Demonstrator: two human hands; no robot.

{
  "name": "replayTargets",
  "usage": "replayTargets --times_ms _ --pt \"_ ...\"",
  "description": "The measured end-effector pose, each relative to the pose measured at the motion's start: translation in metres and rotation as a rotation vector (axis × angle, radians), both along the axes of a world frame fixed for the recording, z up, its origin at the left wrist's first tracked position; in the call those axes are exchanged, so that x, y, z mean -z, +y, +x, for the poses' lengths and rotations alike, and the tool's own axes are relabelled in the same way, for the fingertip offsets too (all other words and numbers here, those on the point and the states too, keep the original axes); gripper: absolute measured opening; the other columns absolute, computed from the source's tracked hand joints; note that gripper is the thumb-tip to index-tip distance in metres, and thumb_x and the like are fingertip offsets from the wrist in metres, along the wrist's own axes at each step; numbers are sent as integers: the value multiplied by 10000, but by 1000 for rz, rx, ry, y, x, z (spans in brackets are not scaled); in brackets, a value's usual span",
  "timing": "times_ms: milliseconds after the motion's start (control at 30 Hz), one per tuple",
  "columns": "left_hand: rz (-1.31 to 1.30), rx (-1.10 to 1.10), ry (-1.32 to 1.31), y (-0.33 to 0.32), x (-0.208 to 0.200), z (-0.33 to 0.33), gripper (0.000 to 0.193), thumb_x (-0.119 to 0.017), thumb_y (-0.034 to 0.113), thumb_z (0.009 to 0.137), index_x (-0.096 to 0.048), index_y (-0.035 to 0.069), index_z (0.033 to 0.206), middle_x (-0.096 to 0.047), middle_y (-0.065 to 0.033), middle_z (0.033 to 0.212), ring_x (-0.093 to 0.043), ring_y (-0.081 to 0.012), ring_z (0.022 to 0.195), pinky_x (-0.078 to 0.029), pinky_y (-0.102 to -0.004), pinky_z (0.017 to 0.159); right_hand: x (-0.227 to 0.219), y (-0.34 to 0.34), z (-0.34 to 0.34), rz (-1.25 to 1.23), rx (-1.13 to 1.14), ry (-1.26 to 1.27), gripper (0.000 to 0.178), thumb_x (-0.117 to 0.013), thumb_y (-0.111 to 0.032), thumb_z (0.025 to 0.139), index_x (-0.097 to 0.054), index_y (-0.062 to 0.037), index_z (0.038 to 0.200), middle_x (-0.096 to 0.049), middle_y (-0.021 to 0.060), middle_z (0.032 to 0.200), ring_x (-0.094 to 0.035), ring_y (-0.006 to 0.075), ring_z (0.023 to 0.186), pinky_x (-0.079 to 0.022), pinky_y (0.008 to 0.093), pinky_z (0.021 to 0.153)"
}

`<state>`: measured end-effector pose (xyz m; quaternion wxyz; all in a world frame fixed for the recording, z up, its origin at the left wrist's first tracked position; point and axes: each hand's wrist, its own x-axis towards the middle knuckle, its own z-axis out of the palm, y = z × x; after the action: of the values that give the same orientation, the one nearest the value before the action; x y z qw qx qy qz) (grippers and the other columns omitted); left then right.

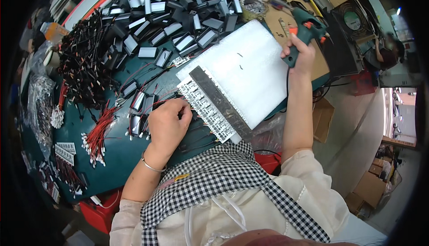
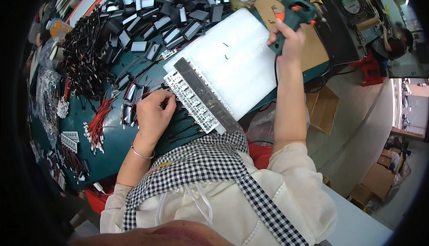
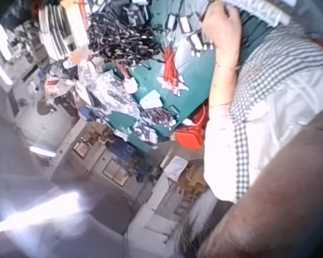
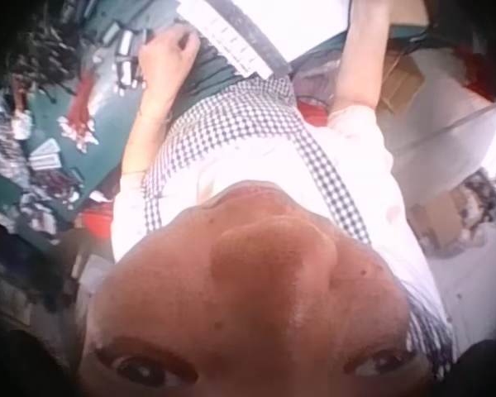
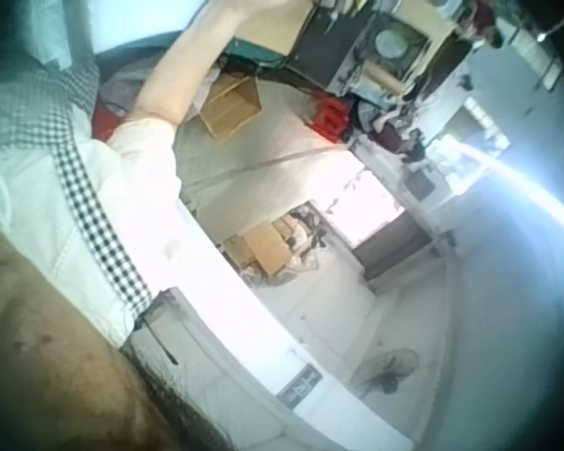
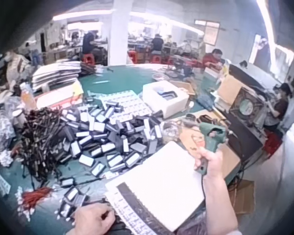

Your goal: The person uses a soldering iron to attach wires to a circuit board. They repeatedly pick up small black electronic components with attached red and black wires, place them on the board, and solder the connections. The person also handles a bundle of red wires and a white circuit board during the process.

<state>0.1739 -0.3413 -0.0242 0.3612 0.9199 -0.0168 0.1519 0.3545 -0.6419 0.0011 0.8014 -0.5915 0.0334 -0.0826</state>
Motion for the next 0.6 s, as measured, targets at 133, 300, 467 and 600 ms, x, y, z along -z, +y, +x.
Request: replayTargets --times_ms 133,300,467,600 --pt "171 -3 43 6 1 3 52 -671 82 768 -675 43 801 -665 -114 775 -641 -283 650 -505 -346 580 5 -2 -12 -17 -36 -60 200 -635 -84 836 -549 37 970 -547 88 663 -533 174 498 -461 324 455" --pt "298 117 11 15 -1 4 92 -673 152 797 -660 65 826 -636 -71 760 -633 -277 672 -504 -379 571 -5 -14 -75 -127 -161 -97 395 -579 -66 894 -477 104 1235 -505 64 666 -508 142 515 -449 276 463" --pt "366 85 -22 27 -19 -13 77 -647 114 777 -658 73 842 -622 -61 766 -635 -231 707 -510 -354 569 -18 -4 -109 -267 -264 -102 510 -610 -65 850 -409 132 1275 -484 80 704 -482 130 507 -441 261 459" --pt "263 32 -73 38 -20 -20 82 -670 49 777 -673 45 858 -659 -78 780 -652 -254 688 -521 -326 582 -21 1 -121 -268 -302 -107 516 -619 -37 831 -408 141 1267 -507 92 715 -488 135 501 -445 261 460"
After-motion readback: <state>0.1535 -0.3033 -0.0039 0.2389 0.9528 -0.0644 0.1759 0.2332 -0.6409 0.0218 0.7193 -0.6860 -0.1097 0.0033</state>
